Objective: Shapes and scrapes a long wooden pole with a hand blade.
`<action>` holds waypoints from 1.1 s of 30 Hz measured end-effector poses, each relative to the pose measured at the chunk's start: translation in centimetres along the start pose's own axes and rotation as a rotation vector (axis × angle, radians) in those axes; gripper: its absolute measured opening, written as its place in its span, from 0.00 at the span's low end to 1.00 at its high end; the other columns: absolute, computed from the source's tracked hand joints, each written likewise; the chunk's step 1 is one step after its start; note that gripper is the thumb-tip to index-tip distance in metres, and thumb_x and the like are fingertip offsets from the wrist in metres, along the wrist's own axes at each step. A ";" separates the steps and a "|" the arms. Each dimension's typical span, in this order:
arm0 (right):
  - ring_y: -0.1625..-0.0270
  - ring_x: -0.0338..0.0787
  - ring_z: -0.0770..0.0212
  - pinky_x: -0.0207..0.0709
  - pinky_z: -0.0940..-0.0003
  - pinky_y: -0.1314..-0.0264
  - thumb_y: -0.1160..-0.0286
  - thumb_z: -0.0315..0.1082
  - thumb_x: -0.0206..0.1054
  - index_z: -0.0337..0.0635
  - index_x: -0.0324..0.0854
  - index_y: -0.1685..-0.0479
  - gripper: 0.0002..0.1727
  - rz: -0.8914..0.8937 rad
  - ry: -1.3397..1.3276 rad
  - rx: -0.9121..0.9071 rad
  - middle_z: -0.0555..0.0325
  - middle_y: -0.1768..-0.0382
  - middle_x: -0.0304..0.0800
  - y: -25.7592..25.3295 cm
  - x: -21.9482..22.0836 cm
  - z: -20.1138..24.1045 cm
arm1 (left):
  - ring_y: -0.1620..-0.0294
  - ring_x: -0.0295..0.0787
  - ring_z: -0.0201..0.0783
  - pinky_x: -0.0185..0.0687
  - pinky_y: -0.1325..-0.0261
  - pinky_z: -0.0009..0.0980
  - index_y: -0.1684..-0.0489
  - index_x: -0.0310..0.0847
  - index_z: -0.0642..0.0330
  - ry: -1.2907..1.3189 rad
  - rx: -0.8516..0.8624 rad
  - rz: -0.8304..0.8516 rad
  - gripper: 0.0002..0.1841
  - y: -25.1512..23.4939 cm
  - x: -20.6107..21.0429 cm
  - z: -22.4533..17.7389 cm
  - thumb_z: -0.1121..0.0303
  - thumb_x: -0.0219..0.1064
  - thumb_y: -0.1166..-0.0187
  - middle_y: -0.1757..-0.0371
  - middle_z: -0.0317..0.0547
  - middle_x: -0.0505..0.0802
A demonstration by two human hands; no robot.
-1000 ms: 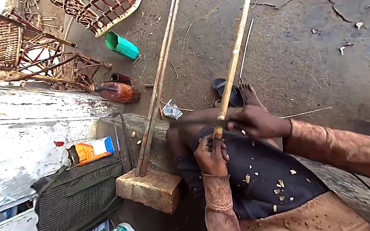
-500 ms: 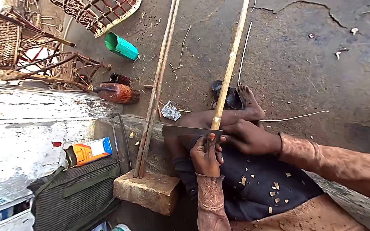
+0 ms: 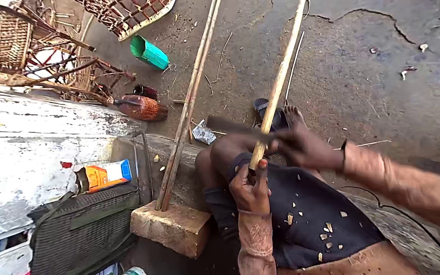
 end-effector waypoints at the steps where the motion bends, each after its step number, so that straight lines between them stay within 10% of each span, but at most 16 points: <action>1: 0.85 0.76 0.66 0.71 0.60 0.84 0.19 0.46 0.58 0.48 0.81 0.74 0.18 0.068 0.082 -0.040 0.67 0.87 0.73 0.2 0.4 0.2 | 0.93 0.75 0.22 0.76 0.90 0.20 0.70 0.88 0.65 0.030 -0.002 0.001 0.11 -0.2 0.2 0.0 0.66 0.70 0.21 0.86 0.33 0.85; 11: 0.85 0.76 0.67 0.70 0.62 0.84 0.14 0.50 0.54 0.47 0.84 0.70 0.22 0.025 0.086 -0.097 0.67 0.87 0.73 -0.7 0.1 -1.6 | 0.94 0.75 0.24 0.76 0.92 0.21 0.67 0.90 0.64 0.006 -0.045 0.041 0.12 -0.1 -0.3 0.6 0.63 0.76 0.25 0.87 0.34 0.86; 15: 0.68 0.88 0.63 0.82 0.64 0.56 0.09 0.41 0.56 0.41 0.87 0.61 0.18 0.266 0.146 0.403 0.58 0.74 0.86 -3.0 -3.3 1.8 | 0.94 0.76 0.26 0.77 0.92 0.24 0.64 0.90 0.63 -0.007 -0.050 0.058 0.14 0.4 -0.8 0.6 0.58 0.76 0.24 0.86 0.34 0.85; 18: 0.85 0.73 0.68 0.66 0.64 0.83 0.16 0.47 0.55 0.46 0.80 0.73 0.20 -0.010 0.115 -0.022 0.67 0.86 0.71 -1.3 -2.0 -2.5 | 0.94 0.75 0.24 0.75 0.92 0.23 0.68 0.90 0.62 0.004 -0.023 0.045 0.14 0.5 -0.5 0.5 0.58 0.78 0.27 0.88 0.33 0.84; 33: 0.84 0.74 0.67 0.68 0.61 0.83 0.16 0.50 0.54 0.51 0.79 0.74 0.20 0.029 0.158 0.054 0.68 0.86 0.70 -1.4 -2.0 -0.9 | 0.93 0.75 0.25 0.76 0.90 0.25 0.67 0.92 0.60 -0.101 0.020 0.024 0.16 0.4 -0.4 0.7 0.53 0.77 0.27 0.87 0.33 0.85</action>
Point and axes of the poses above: each hand's wrist, its own y-axis away from the middle knuckle, its own x-axis out of the palm, z = x × y, the point moved 2 cm from there along -y, towards the middle knuckle
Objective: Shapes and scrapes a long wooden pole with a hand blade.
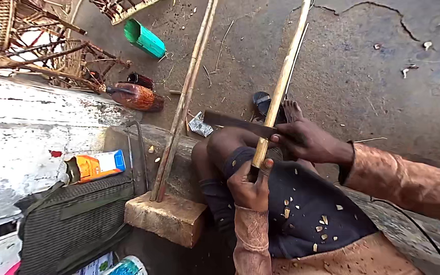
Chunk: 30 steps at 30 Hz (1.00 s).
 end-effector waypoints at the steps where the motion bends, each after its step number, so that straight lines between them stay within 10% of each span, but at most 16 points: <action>1: 0.85 0.74 0.66 0.67 0.60 0.83 0.16 0.49 0.54 0.48 0.80 0.74 0.21 -0.013 -0.001 0.008 0.66 0.87 0.71 -0.1 -0.7 -0.9 | 0.92 0.75 0.24 0.76 0.89 0.25 0.68 0.92 0.59 -0.006 0.007 0.005 0.16 0.1 0.1 -0.1 0.53 0.77 0.28 0.87 0.32 0.85; 30: 0.79 0.82 0.62 0.77 0.56 0.76 0.17 0.44 0.62 0.45 0.85 0.71 0.17 0.014 -0.108 -0.074 0.63 0.84 0.79 -0.7 2.1 2.7 | 0.97 0.65 0.19 0.61 0.97 0.16 0.78 0.82 0.64 0.454 -0.376 0.016 0.21 -1.1 -0.9 -1.8 0.70 0.51 0.11 0.92 0.32 0.77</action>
Point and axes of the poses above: each hand's wrist, its own y-axis away from the middle knuckle, its own x-axis out of the palm, z = x × y, the point moved 2 cm from there along -y, towards the middle knuckle
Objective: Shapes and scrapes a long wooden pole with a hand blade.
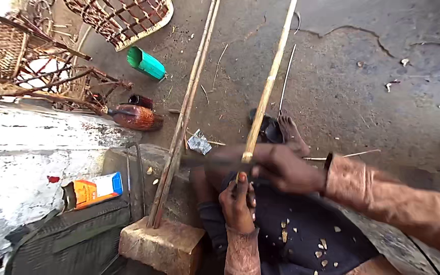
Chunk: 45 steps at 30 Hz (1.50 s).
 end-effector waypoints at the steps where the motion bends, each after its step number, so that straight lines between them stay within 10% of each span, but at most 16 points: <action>1: 0.80 0.80 0.61 0.74 0.56 0.78 0.15 0.46 0.60 0.45 0.83 0.72 0.19 0.023 0.021 0.002 0.63 0.85 0.76 0.3 0.4 0.3 | 0.97 0.65 0.18 0.61 0.96 0.15 0.77 0.83 0.64 0.025 -0.004 0.010 0.21 0.0 0.2 -0.1 0.70 0.50 0.10 0.91 0.32 0.78; 12: 0.83 0.78 0.65 0.75 0.65 0.77 0.11 0.49 0.54 0.41 0.82 0.69 0.23 -0.192 -0.295 0.328 0.60 0.83 0.77 -2.3 -1.7 -4.0 | 0.97 0.67 0.19 0.62 0.95 0.15 0.81 0.82 0.60 0.207 -0.022 0.069 0.28 -1.3 -2.9 -1.8 0.66 0.43 0.05 0.91 0.33 0.81; 16: 0.75 0.80 0.61 0.77 0.58 0.67 0.10 0.49 0.53 0.36 0.83 0.62 0.25 0.016 -0.275 0.194 0.57 0.77 0.79 -2.1 0.7 0.6 | 0.97 0.66 0.18 0.61 0.96 0.15 0.79 0.82 0.57 0.269 0.045 0.047 0.26 -2.7 -2.4 -3.5 0.67 0.44 0.06 0.89 0.33 0.83; 20: 0.85 0.75 0.67 0.72 0.68 0.81 0.11 0.47 0.56 0.40 0.82 0.67 0.22 -0.117 -0.315 0.238 0.60 0.84 0.76 -4.4 -0.2 -1.1 | 0.98 0.66 0.19 0.61 0.96 0.15 0.83 0.82 0.59 0.292 0.072 0.057 0.28 -3.0 -2.6 -3.5 0.67 0.44 0.06 0.90 0.34 0.83; 24: 0.75 0.80 0.55 0.74 0.52 0.70 0.10 0.51 0.53 0.38 0.81 0.65 0.26 0.108 -0.083 0.080 0.54 0.79 0.77 -2.9 1.6 2.5 | 0.99 0.65 0.20 0.59 0.97 0.16 0.84 0.79 0.60 0.312 0.019 0.020 0.28 -3.3 -2.5 -3.1 0.64 0.44 0.05 0.91 0.36 0.80; 28: 0.86 0.75 0.66 0.71 0.68 0.83 0.11 0.49 0.57 0.41 0.82 0.69 0.22 -0.126 -0.273 0.203 0.60 0.85 0.76 -4.7 -0.1 -2.0 | 0.98 0.66 0.21 0.60 0.96 0.17 0.86 0.81 0.61 0.383 -0.041 0.059 0.32 -2.6 -2.5 -2.2 0.62 0.43 0.05 0.90 0.38 0.83; 32: 0.75 0.80 0.58 0.75 0.54 0.69 0.10 0.49 0.55 0.38 0.84 0.62 0.24 0.068 -0.145 0.124 0.56 0.78 0.78 -3.8 2.1 1.6 | 0.98 0.67 0.20 0.60 0.97 0.16 0.85 0.83 0.62 0.416 -0.052 0.029 0.32 -3.1 -2.2 -1.7 0.61 0.44 0.04 0.90 0.39 0.84; 36: 0.87 0.74 0.66 0.70 0.68 0.85 0.10 0.46 0.56 0.41 0.80 0.70 0.22 -0.104 -0.258 0.246 0.59 0.87 0.75 -5.1 0.8 -1.4 | 0.97 0.69 0.20 0.58 0.96 0.16 0.81 0.87 0.66 0.358 -0.007 0.087 0.31 -3.1 -2.6 -0.7 0.62 0.45 0.05 0.92 0.38 0.83; 40: 0.76 0.78 0.59 0.72 0.56 0.70 0.11 0.52 0.53 0.41 0.82 0.67 0.25 0.138 -0.105 0.140 0.58 0.80 0.75 -4.2 2.9 1.4 | 0.98 0.67 0.20 0.58 0.97 0.16 0.81 0.86 0.65 0.351 -0.020 0.039 0.31 -3.4 -2.5 -0.9 0.62 0.46 0.05 0.92 0.39 0.83; 45: 0.89 0.70 0.69 0.69 0.72 0.88 0.06 0.46 0.50 0.41 0.81 0.63 0.22 -0.402 -0.519 0.498 0.62 0.87 0.73 -6.1 -3.7 -4.9 | 0.94 0.72 0.21 0.63 0.94 0.18 0.74 0.88 0.65 0.179 0.084 0.091 0.19 -4.4 -4.8 -2.0 0.64 0.60 0.13 0.90 0.37 0.84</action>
Point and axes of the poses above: each hand's wrist, its own y-axis away from the middle knuckle, its own x-axis out of the palm, z = x × y, the point moved 2 cm from there along -y, towards the middle knuckle
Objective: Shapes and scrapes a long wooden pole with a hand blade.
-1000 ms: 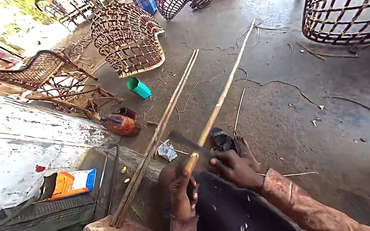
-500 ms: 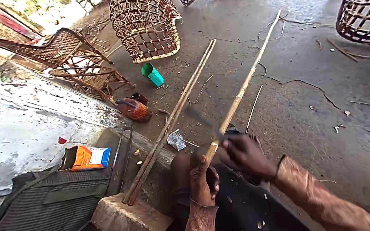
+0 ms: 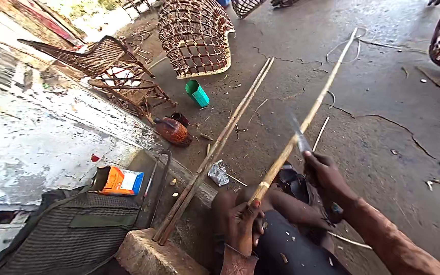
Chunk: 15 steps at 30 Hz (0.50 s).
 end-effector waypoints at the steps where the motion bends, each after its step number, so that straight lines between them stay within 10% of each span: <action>1: 0.91 0.68 0.69 0.67 0.73 0.89 0.06 0.47 0.48 0.43 0.79 0.65 0.23 -0.068 -0.061 0.031 0.63 0.88 0.71 -0.2 -1.8 0.2 | 0.93 0.73 0.22 0.65 0.93 0.18 0.70 0.87 0.66 -0.046 0.022 -0.057 0.17 -0.6 -1.1 -1.3 0.65 0.59 0.12 0.87 0.38 0.85; 8: 0.91 0.71 0.71 0.68 0.76 0.91 0.07 0.45 0.47 0.47 0.75 0.69 0.21 -0.321 -0.068 0.126 0.66 0.88 0.74 8.8 -14.8 -2.8 | 0.78 0.89 0.31 0.86 0.73 0.26 0.49 0.83 0.74 -0.380 0.049 -0.563 0.15 -5.6 -14.9 -4.9 0.68 0.55 0.07 0.71 0.46 0.93; 15: 0.87 0.78 0.70 0.75 0.73 0.85 0.06 0.44 0.46 0.47 0.74 0.66 0.19 -0.478 -0.060 0.297 0.68 0.84 0.80 16.8 -18.1 -8.2 | 0.36 0.89 0.62 0.76 0.26 0.58 0.35 0.86 0.66 -1.165 -0.334 -0.211 0.20 -3.8 -22.5 2.7 0.69 0.74 0.24 0.41 0.66 0.92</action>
Point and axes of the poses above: each hand's wrist, its own y-axis away from the middle knuckle, its own x-axis out of the palm, z = x × y, the point moved 2 cm from there along -y, towards the middle knuckle
